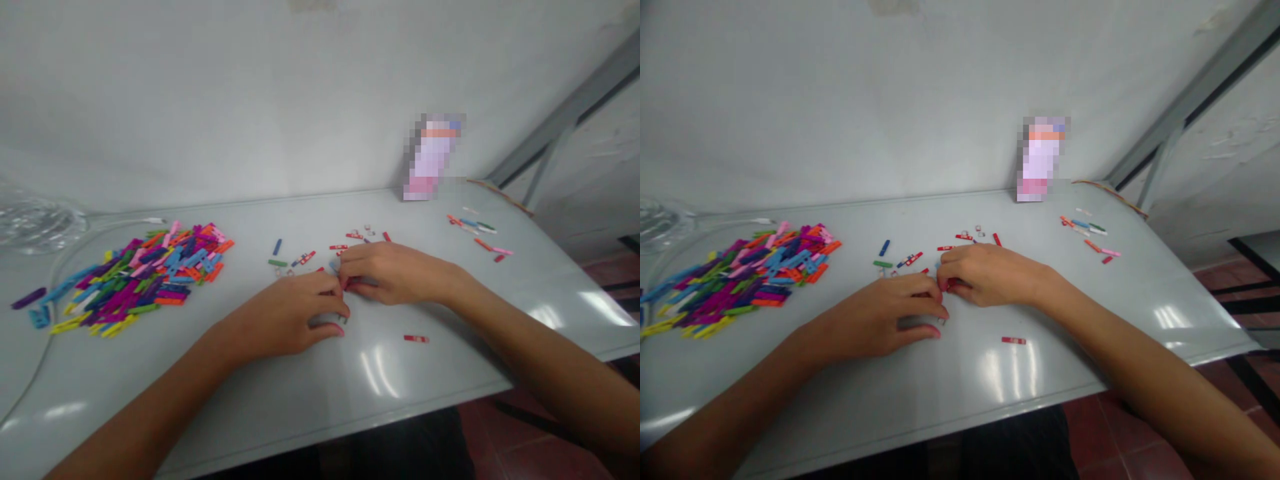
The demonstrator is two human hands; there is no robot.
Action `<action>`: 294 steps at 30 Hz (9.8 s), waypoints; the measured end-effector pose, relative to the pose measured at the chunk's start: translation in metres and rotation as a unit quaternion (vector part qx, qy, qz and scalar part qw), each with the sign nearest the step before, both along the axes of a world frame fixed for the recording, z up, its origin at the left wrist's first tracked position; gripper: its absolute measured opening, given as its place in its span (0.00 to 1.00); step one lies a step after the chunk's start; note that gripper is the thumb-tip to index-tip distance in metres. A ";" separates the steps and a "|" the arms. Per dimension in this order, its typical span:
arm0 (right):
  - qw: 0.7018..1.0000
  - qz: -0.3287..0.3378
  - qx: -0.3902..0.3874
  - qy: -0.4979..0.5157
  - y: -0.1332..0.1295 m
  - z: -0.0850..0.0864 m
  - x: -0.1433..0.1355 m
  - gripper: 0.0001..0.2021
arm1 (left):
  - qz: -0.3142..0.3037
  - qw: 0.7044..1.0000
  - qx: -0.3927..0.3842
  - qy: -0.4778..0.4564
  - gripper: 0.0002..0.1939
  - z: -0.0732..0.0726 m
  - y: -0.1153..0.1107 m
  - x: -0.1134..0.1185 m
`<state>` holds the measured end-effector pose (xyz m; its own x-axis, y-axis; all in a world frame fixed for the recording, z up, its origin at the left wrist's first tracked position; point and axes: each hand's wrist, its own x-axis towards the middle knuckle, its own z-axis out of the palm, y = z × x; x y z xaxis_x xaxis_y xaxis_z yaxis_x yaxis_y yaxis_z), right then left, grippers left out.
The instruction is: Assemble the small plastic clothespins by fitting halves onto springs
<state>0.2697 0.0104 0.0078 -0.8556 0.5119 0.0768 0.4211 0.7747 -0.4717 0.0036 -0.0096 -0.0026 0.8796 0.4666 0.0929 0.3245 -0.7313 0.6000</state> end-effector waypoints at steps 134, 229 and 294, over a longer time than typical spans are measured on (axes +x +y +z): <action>0.833 -0.250 -0.296 0.394 -0.019 -0.003 -0.025 0.14 | 0.318 0.870 -0.263 -0.269 0.08 0.015 0.010 0.001; 0.923 -0.189 -0.231 0.241 0.003 0.019 -0.017 0.03 | 0.311 0.766 -0.415 -0.379 0.19 0.006 0.033 -0.011; 0.848 -0.278 -0.278 0.356 -0.017 0.001 -0.020 0.16 | 0.312 0.816 -0.374 -0.312 0.11 0.001 0.004 0.010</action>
